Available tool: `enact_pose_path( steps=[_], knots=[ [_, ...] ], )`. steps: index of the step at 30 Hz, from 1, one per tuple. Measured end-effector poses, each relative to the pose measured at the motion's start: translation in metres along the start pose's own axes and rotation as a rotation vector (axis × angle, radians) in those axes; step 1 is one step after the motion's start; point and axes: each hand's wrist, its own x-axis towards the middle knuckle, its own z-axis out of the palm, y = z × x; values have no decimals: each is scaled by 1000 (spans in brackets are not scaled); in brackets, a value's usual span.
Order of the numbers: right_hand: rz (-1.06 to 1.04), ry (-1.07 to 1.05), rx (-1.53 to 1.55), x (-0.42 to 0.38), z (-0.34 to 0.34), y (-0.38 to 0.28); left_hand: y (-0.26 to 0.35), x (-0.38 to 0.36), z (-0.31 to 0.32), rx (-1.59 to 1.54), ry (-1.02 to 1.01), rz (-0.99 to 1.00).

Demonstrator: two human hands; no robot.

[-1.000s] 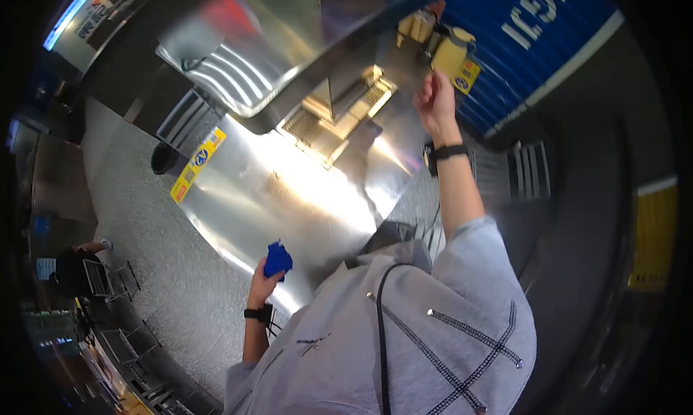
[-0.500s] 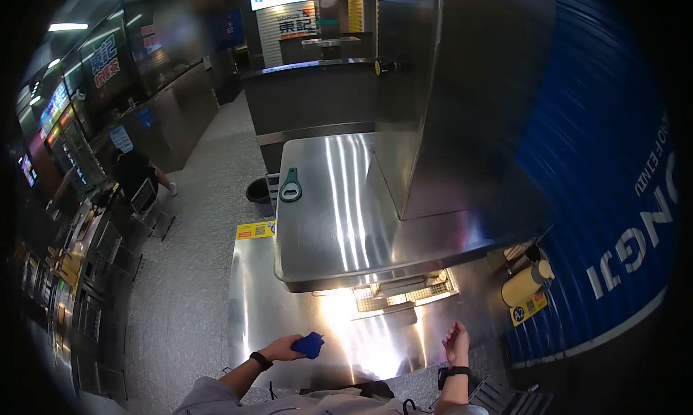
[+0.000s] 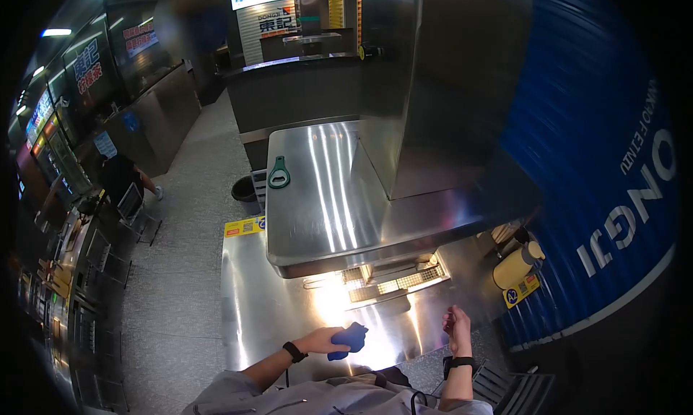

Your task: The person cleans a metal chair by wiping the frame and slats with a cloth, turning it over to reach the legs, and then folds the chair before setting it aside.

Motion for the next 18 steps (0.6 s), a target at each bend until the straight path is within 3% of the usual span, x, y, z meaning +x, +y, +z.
enact_pose_path(
  steps=[8, 12, 18],
  knots=[
    [-175, 55, -230, -60, -57, -1, 8, 57, 12, 85, -123, 208],
    [-150, 76, -109, -100, -81, -12, 64, 89, 22, 77, -245, 226],
    [-169, -265, -206, -96, -118, -5, 162, 101, 70, -115, -332, 182]
  ],
)
